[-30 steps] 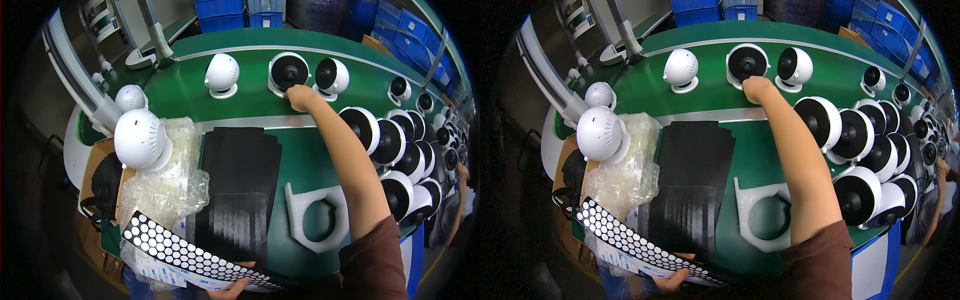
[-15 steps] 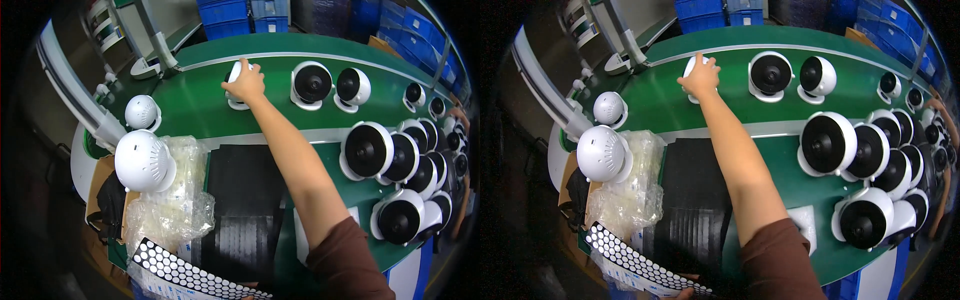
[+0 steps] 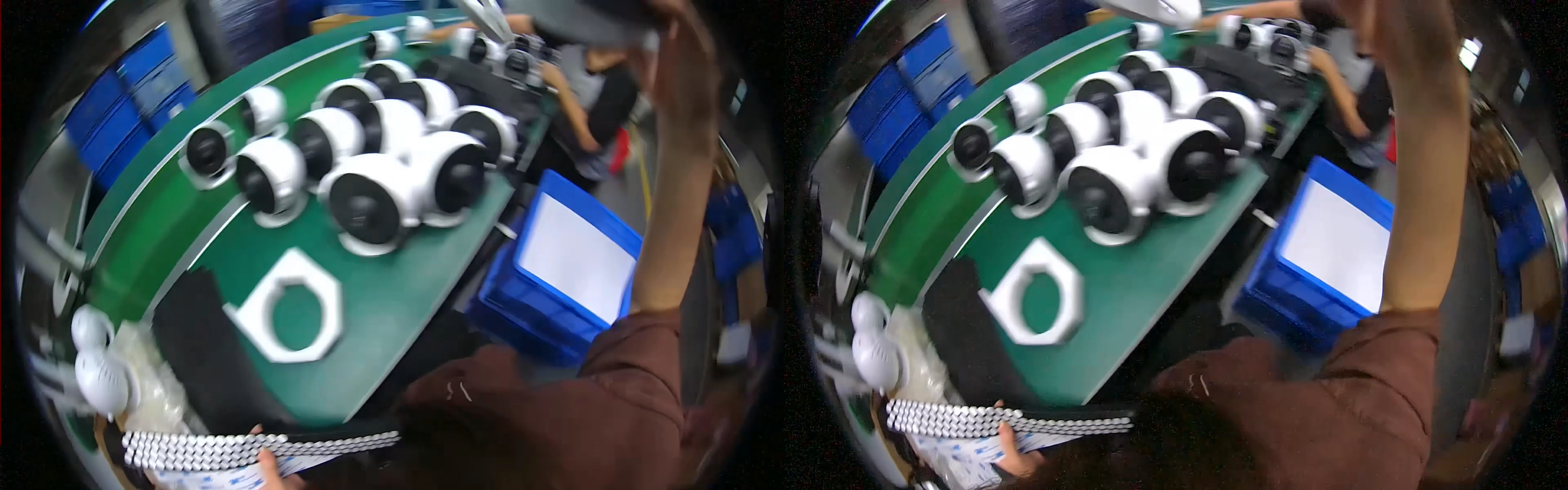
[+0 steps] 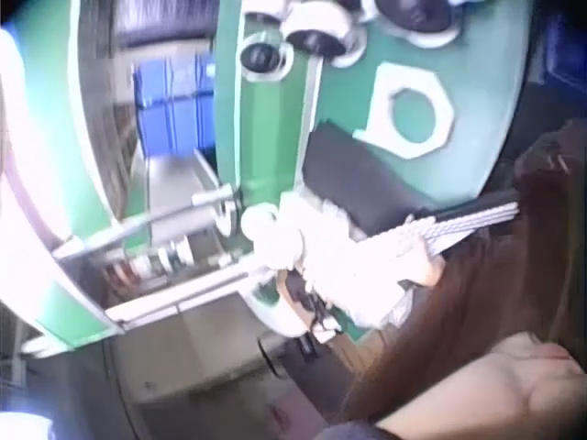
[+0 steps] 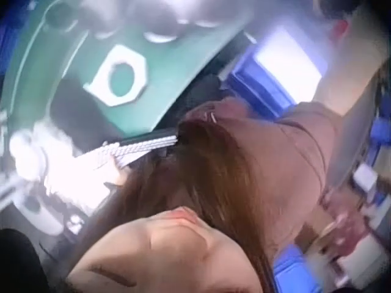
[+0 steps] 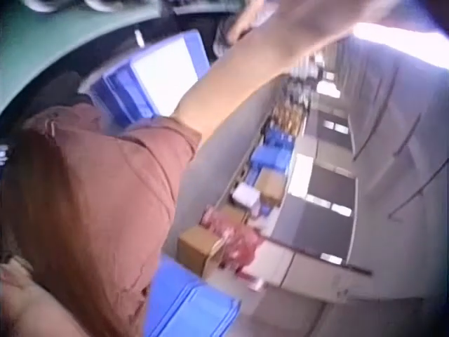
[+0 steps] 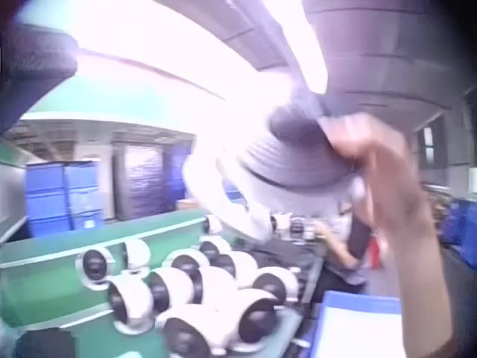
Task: Applying adhesive pads to the base and internal components of security camera housings on a factory assembly line.
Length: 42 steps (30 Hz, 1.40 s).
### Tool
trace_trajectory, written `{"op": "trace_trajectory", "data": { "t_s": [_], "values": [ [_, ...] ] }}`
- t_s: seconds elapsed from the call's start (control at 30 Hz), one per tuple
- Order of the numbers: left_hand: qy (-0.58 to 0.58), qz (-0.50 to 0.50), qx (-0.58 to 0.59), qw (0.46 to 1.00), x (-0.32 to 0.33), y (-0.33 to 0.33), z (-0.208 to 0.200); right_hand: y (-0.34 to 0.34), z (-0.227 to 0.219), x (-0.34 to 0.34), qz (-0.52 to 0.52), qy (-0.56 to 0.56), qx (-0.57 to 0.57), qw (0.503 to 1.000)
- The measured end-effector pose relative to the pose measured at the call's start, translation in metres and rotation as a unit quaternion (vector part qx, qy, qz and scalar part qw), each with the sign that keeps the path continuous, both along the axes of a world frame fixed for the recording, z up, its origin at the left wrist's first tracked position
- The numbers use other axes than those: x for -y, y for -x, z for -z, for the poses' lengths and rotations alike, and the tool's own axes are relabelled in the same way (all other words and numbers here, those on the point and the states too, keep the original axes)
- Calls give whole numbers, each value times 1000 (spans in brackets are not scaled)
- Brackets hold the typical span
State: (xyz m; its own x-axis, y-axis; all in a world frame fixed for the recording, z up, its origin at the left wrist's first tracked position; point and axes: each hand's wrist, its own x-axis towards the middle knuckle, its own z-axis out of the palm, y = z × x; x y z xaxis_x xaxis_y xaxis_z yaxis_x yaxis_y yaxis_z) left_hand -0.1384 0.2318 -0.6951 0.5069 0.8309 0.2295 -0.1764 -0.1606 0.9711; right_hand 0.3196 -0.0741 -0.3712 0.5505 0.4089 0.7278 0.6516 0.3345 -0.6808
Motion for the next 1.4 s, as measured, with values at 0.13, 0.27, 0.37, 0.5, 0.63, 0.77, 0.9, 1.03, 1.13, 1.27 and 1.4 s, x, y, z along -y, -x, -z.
{"op": "trace_trajectory", "data": {
  "t_s": [0.13, 0.27, 0.37, 0.5, 0.63, 0.77, 0.9, 1.03, 1.13, 1.27, 1.4],
  "values": [
    [-347, 113, -199, 910, -14, 25, -18, -4, 153, 82, 110, 5, -315, 943],
    [-628, 289, -241, 682, -8, 4, -34, -18, 286, 172, 436, 163, -340, 817],
    [-499, 326, -177, 783, -11, -3, -27, -33, 375, 162, 509, 300, -350, 727],
    [-567, 243, -305, 726, -16, 12, -22, -51, 453, 132, 498, 370, -373, 690],
    [-620, 158, -419, 644, -17, 21, -20, -56, 505, 122, 456, 414, -433, 658],
    [-643, 127, -455, 603, 10, -8, -49, -62, 456, 125, 296, 453, -565, 622],
    [11, -121, -114, 986, 63, -66, -43, -66, 477, 108, 319, 481, -495, 649],
    [17, -132, -40, 990, 99, -106, -66, -79, 512, 141, 251, 509, -478, 671],
    [-28, -169, 23, 985, 103, -110, -71, -67, 464, 123, 201, 554, -503, 632],
    [-12, -204, 73, 976, 86, -86, -69, -168, 437, 169, 428, 382, -241, 783],
    [51, -249, 99, 962, 74, -77, -62, -94, 195, 39, 260, 96, -41, 960]
  ]
}}
